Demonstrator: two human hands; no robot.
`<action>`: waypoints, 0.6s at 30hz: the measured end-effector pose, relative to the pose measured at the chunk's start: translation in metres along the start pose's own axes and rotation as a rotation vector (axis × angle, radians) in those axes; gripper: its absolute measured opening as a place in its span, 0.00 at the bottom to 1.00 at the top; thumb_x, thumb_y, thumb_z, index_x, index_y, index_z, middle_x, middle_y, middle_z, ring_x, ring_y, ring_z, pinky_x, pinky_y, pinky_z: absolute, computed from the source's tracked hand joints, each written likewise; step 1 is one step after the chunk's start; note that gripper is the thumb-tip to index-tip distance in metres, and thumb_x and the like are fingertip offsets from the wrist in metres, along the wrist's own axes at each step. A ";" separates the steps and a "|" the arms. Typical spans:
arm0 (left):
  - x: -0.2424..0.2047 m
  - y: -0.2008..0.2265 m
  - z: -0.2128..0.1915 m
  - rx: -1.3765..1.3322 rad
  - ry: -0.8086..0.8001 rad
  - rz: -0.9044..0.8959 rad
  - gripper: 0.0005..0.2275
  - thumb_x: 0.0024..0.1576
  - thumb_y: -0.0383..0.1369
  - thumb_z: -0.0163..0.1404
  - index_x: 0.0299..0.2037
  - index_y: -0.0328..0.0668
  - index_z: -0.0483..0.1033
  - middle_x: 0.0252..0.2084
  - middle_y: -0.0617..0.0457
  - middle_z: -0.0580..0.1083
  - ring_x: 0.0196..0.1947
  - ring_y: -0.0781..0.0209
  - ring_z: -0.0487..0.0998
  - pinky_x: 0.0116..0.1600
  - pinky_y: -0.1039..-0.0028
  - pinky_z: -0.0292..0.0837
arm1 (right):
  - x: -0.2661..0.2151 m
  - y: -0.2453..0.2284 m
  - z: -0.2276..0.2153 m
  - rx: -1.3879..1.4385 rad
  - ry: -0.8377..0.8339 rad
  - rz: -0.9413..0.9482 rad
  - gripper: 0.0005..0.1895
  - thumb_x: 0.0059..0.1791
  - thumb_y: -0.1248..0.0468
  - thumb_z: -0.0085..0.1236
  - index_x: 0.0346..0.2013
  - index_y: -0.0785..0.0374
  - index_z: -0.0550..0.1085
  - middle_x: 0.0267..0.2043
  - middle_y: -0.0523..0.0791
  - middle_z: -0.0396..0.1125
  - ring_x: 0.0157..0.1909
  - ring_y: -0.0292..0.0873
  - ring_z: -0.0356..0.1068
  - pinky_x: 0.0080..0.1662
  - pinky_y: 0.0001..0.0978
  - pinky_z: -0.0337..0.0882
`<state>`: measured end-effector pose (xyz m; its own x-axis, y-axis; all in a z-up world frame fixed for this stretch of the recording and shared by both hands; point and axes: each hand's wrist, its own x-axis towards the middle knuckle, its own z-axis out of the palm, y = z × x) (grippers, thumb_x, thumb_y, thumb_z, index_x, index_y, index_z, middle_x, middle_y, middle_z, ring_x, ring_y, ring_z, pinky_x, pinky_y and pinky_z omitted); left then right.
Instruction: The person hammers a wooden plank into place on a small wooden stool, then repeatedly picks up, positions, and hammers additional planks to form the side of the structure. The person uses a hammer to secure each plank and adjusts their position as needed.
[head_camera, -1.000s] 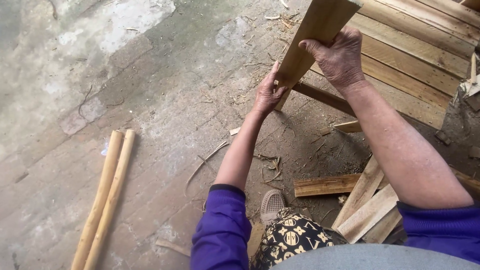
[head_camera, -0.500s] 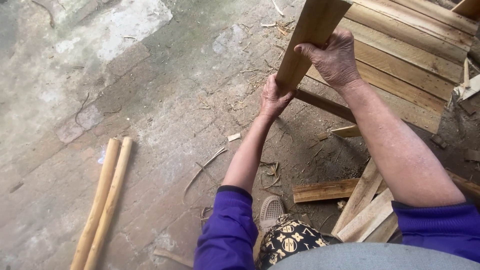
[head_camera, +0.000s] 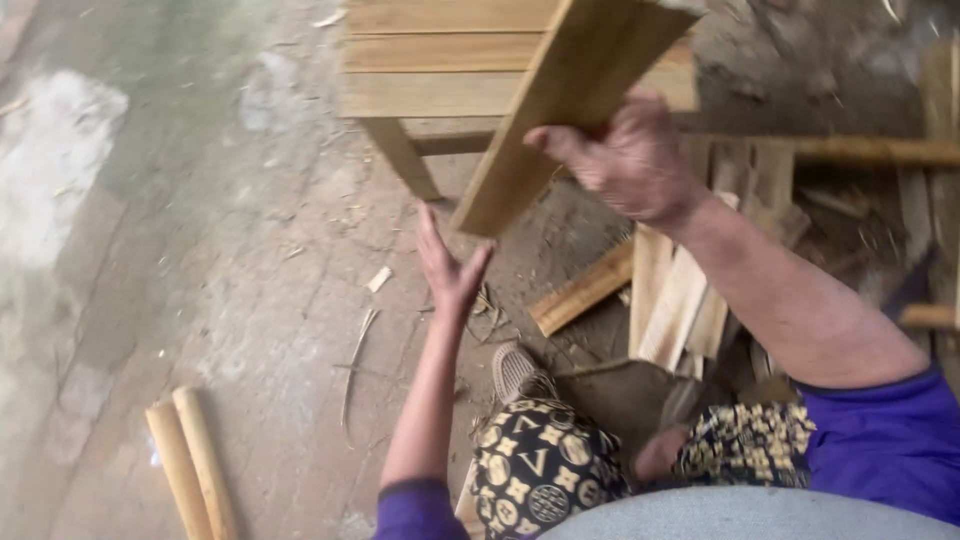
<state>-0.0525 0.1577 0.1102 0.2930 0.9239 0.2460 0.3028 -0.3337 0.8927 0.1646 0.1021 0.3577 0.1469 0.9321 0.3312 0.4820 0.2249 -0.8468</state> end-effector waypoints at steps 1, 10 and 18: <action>-0.038 -0.018 0.015 0.075 -0.186 -0.017 0.47 0.54 0.55 0.53 0.77 0.43 0.39 0.78 0.35 0.48 0.77 0.37 0.50 0.76 0.45 0.45 | -0.029 0.017 -0.022 -0.093 0.091 0.082 0.12 0.59 0.64 0.59 0.34 0.69 0.75 0.31 0.50 0.72 0.28 0.46 0.75 0.30 0.29 0.81; -0.210 -0.116 0.110 0.648 -0.927 -0.013 0.44 0.52 0.54 0.58 0.74 0.42 0.49 0.72 0.42 0.57 0.72 0.43 0.55 0.71 0.54 0.55 | -0.283 0.235 -0.138 -0.281 0.722 0.782 0.16 0.56 0.56 0.67 0.42 0.65 0.72 0.39 0.50 0.72 0.41 0.47 0.74 0.38 0.41 0.75; -0.201 -0.107 0.158 0.808 -0.950 0.117 0.46 0.46 0.48 0.64 0.73 0.52 0.50 0.67 0.50 0.59 0.66 0.47 0.63 0.61 0.60 0.69 | -0.383 0.314 -0.146 -0.374 0.577 1.263 0.23 0.56 0.52 0.58 0.53 0.71 0.71 0.53 0.61 0.71 0.58 0.62 0.69 0.54 0.60 0.71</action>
<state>-0.0005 -0.0222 -0.0945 0.7913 0.4932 -0.3614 0.6014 -0.7344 0.3146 0.3860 -0.2254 0.0263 0.9188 0.1845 -0.3489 -0.0510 -0.8210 -0.5686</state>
